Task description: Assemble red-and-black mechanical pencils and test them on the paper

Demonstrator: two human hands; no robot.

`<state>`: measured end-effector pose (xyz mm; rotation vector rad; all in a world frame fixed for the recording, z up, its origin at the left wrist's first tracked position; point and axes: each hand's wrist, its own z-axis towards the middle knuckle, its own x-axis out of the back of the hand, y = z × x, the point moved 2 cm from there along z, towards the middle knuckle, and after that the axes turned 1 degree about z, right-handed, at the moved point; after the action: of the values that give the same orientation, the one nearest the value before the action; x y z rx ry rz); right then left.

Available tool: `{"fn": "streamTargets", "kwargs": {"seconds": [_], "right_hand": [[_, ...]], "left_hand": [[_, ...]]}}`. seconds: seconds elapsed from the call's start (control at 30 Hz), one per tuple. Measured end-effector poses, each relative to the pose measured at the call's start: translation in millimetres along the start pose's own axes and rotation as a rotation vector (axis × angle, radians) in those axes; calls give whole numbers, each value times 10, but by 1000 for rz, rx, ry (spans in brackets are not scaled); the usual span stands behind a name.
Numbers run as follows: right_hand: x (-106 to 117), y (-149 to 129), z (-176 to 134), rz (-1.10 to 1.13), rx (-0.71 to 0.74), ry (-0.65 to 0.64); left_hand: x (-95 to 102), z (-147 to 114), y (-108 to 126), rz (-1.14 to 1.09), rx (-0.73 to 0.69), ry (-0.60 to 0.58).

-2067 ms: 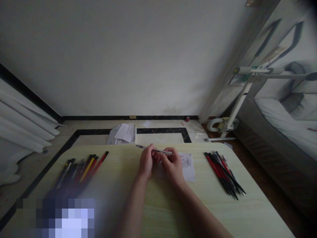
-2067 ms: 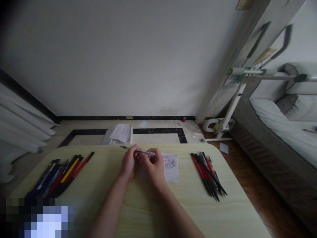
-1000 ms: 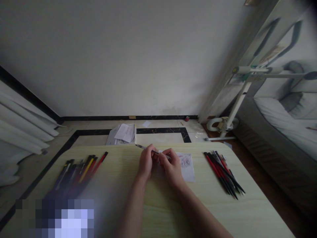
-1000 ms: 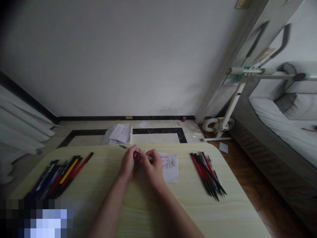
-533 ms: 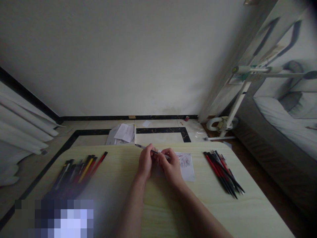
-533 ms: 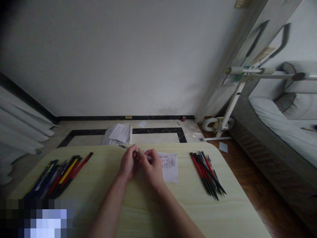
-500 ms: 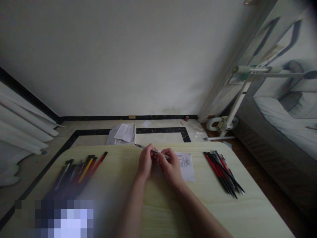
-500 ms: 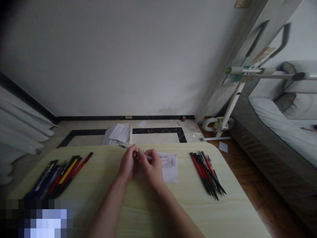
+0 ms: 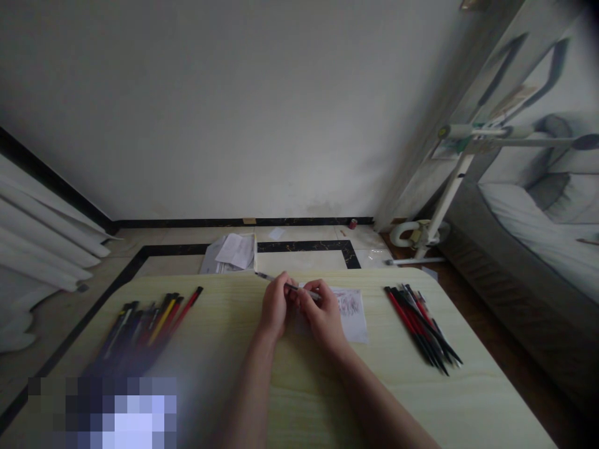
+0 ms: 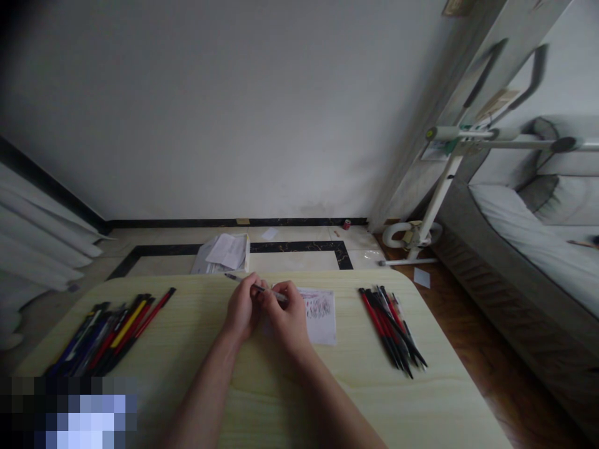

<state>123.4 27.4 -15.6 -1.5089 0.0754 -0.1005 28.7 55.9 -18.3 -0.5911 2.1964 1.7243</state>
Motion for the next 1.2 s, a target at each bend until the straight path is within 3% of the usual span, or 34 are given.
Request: {"fn": "streamTargets", "kwargs": {"seconds": [0.73, 1.07, 1.2], "right_hand": [[-10, -51, -10, 115, -18, -2], [-13, -62, -9, 120, -28, -11], [-11, -56, -5, 125, -25, -17]], "left_hand": [[-16, -2, -2, -44, 1, -44], [-24, -17, 15, -16, 21, 15], [-13, -1, -6, -34, 5, -31]]}}
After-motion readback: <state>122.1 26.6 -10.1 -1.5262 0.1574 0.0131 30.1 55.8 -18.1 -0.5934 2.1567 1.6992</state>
